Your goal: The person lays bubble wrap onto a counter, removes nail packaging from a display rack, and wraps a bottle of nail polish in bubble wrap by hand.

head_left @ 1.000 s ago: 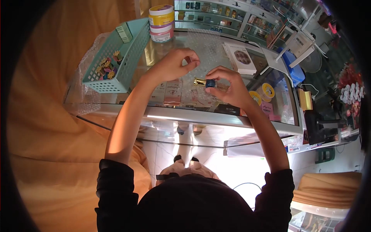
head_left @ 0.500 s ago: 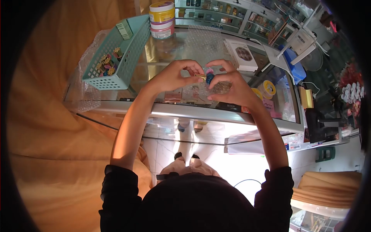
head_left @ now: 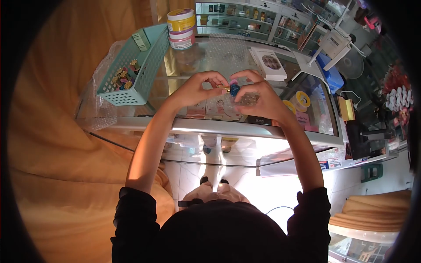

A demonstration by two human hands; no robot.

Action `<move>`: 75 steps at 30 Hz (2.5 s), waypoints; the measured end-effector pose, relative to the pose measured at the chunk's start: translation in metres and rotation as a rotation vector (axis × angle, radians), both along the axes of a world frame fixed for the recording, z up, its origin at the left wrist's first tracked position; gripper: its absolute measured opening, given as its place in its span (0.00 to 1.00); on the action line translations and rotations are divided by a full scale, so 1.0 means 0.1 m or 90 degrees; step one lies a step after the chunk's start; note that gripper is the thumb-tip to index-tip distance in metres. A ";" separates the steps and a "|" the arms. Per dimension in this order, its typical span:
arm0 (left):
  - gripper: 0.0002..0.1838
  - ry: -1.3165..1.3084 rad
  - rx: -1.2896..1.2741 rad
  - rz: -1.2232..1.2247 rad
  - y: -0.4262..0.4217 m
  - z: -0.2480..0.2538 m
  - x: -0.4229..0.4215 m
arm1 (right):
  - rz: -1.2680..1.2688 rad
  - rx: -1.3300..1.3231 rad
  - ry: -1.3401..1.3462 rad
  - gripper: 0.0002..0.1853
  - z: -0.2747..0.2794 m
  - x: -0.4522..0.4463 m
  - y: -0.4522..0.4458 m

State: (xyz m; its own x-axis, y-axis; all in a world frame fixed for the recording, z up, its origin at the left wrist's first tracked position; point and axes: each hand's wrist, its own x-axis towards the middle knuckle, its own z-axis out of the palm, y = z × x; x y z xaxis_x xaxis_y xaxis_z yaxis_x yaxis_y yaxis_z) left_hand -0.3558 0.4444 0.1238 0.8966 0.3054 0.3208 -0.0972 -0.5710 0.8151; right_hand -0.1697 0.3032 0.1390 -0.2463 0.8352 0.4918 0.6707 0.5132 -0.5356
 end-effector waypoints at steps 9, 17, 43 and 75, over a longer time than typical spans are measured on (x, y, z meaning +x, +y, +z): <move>0.10 0.001 0.000 0.003 0.02 0.00 0.00 | 0.014 0.047 -0.045 0.08 -0.10 0.04 0.08; 0.10 -0.015 -0.030 0.018 -0.04 0.02 -0.01 | -0.014 0.060 0.021 0.07 -0.06 -0.02 0.06; 0.11 0.101 0.026 0.011 0.21 0.13 0.22 | -0.136 -0.018 0.196 0.06 -0.11 -0.01 0.14; 0.16 -0.024 0.179 0.083 0.15 0.13 0.15 | -0.084 -0.099 0.001 0.11 0.10 0.01 0.31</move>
State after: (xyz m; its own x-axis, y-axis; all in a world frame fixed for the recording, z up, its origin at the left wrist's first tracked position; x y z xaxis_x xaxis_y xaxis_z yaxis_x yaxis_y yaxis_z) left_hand -0.3407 0.4589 0.1372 0.8418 0.3112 0.4411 -0.0354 -0.7835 0.6204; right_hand -0.1687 0.3341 0.1490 -0.1285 0.9262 0.3544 0.7256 0.3314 -0.6031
